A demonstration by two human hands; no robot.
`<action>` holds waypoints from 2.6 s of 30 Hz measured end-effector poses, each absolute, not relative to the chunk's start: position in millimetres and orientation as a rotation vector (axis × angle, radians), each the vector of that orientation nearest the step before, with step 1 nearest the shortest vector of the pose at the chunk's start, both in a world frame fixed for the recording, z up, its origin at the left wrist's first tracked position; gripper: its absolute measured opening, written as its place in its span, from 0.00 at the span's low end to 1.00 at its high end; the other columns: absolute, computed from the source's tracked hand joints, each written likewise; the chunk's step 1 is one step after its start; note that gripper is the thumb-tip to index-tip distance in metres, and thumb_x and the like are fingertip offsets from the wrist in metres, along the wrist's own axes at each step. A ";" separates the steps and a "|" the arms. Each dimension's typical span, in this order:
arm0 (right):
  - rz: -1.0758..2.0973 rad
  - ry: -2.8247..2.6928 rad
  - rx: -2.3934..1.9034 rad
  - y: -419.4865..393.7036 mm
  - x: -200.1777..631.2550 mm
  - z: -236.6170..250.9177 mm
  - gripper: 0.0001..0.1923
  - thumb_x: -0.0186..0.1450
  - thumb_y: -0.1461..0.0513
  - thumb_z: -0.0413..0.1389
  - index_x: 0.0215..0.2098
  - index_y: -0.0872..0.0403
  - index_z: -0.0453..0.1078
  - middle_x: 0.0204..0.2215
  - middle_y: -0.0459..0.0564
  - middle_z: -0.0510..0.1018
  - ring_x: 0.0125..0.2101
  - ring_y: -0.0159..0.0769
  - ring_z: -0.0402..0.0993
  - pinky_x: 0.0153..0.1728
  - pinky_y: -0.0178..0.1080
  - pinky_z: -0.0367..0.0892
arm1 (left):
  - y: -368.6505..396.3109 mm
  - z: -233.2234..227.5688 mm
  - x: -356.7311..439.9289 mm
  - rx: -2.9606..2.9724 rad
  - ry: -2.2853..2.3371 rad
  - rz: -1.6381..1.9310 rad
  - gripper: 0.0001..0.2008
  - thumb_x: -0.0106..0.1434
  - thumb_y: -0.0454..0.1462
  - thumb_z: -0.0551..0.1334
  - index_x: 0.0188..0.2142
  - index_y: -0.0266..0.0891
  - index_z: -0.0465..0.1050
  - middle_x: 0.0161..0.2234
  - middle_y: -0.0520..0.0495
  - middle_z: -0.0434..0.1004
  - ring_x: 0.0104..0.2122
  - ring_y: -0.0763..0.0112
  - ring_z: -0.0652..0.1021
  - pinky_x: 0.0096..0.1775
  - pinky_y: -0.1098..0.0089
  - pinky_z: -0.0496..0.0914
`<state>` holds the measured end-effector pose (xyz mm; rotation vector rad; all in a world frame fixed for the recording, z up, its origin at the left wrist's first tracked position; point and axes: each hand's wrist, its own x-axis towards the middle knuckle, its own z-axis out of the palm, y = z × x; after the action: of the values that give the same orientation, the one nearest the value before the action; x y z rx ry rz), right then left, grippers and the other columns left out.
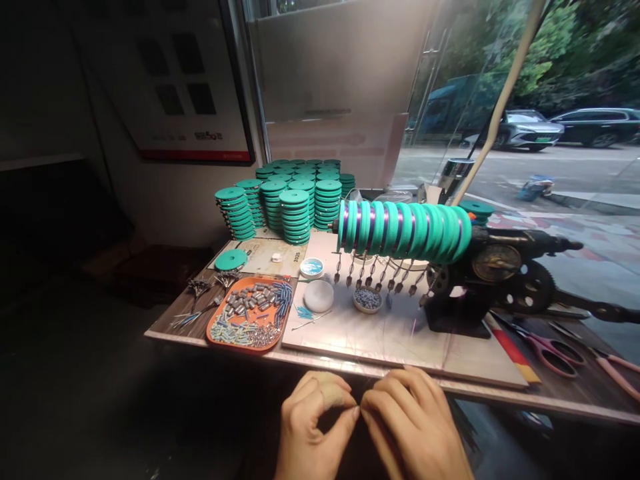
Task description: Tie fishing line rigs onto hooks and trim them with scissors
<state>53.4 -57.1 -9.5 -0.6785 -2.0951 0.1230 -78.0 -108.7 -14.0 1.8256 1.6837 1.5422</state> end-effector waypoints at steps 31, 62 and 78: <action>0.052 -2.114 -0.682 -56.6 51.5 -13.8 0.14 0.65 0.67 0.43 0.26 0.54 0.67 0.22 0.48 0.74 0.31 0.37 0.65 0.43 0.43 0.56 | -107.3 -10.3 -78.7 1.973 1.705 1.522 0.07 0.52 0.25 0.60 0.25 0.36 0.72 0.24 0.47 0.74 0.28 0.69 0.76 0.29 0.73 0.73; -0.046 -2.146 -0.727 -56.5 50.7 -15.7 0.17 0.65 0.67 0.40 0.24 0.53 0.66 0.21 0.47 0.72 0.30 0.37 0.66 0.43 0.42 0.55 | -109.3 -14.2 -79.0 2.127 1.682 1.552 0.07 0.53 0.24 0.59 0.27 0.35 0.70 0.25 0.44 0.74 0.29 0.69 0.74 0.30 0.70 0.72; -0.040 -2.130 -0.720 -57.6 50.6 -18.5 0.15 0.63 0.69 0.42 0.25 0.53 0.66 0.21 0.46 0.72 0.31 0.37 0.66 0.44 0.42 0.56 | -108.6 -8.3 -77.4 2.196 1.751 1.537 0.08 0.53 0.24 0.57 0.24 0.36 0.69 0.25 0.45 0.74 0.27 0.69 0.74 0.29 0.70 0.71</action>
<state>50.6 -57.6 -18.5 -0.7204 -2.1304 -0.0404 -77.4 -108.6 -8.3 2.1956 1.7506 1.5371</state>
